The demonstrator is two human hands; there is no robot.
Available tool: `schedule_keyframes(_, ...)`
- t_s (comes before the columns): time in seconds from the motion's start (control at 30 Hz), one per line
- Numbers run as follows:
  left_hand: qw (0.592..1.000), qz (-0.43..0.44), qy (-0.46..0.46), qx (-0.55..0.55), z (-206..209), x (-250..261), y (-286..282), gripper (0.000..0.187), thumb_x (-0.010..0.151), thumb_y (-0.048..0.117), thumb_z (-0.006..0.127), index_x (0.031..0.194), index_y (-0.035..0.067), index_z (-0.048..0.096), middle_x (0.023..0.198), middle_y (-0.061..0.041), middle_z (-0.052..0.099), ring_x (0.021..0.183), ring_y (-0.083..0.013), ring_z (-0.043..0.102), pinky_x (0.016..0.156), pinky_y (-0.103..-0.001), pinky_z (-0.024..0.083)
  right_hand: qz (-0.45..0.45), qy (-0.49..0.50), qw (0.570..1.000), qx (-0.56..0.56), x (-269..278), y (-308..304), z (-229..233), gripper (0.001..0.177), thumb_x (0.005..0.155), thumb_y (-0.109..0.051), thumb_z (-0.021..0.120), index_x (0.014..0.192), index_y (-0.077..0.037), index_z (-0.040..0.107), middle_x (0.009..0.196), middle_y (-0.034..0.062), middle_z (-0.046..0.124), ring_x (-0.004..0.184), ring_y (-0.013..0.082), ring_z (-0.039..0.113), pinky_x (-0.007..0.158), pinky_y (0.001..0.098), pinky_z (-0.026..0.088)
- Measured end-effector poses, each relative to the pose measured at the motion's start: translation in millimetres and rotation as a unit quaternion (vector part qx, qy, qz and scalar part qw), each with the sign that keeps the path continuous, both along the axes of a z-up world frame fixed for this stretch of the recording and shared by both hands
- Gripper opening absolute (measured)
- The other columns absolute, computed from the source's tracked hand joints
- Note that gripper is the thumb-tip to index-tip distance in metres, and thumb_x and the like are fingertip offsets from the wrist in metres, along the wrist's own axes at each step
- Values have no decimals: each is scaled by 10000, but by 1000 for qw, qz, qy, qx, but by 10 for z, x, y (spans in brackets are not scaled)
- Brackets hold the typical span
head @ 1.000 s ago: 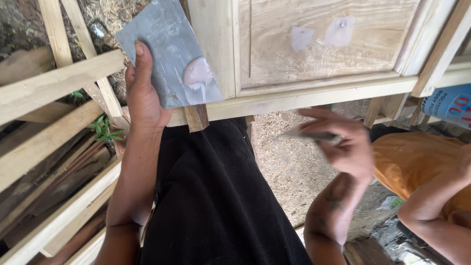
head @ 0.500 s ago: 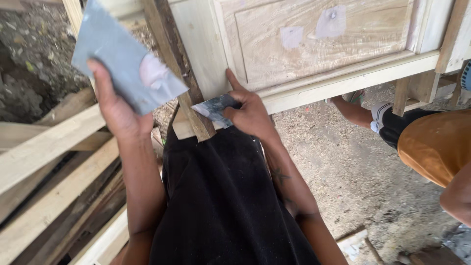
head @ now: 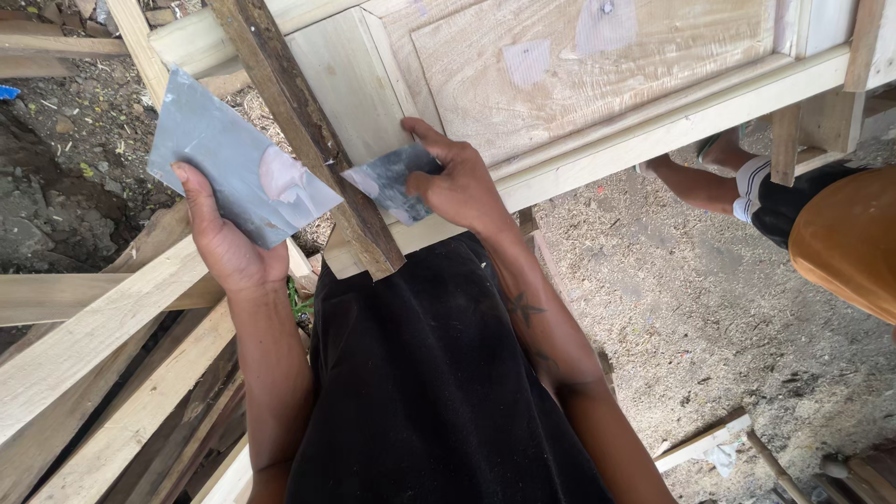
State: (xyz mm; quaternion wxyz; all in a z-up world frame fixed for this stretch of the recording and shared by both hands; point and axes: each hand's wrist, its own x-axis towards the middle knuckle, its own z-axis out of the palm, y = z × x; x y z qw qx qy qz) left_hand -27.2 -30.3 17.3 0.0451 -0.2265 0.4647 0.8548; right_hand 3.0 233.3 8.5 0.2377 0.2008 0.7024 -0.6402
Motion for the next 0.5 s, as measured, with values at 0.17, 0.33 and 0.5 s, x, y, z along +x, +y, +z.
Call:
schedule_keyframes(0.17,1000,-9,10,9,66,-45,113,657,1063,463,614,1519,24,438,1450,-103,580,1348,-244,598,1204,-432,505,1,-4,1000,-17,-248,24,-6,424,683,-103,713,1099,-54,776,1585,56,492,1394,298,559,1131,363,442)
schedule_keyframes(0.33,1000,-9,17,16,-104,-38,27,686,1048,464,621,1554,60,396,1539,-106,522,1434,-276,534,1260,-453,438,4,33,999,34,-369,-32,-237,646,675,-146,732,1309,-40,665,1504,163,562,1383,326,541,1123,363,433)
schedule_keyframes(0.5,994,-71,65,-59,-253,2,-197,688,1136,473,585,1637,57,360,1668,-113,446,1540,-286,463,1356,-477,378,48,27,994,93,-572,-298,-796,804,697,-343,593,1436,-26,581,1237,267,741,1150,361,737,1013,401,584)
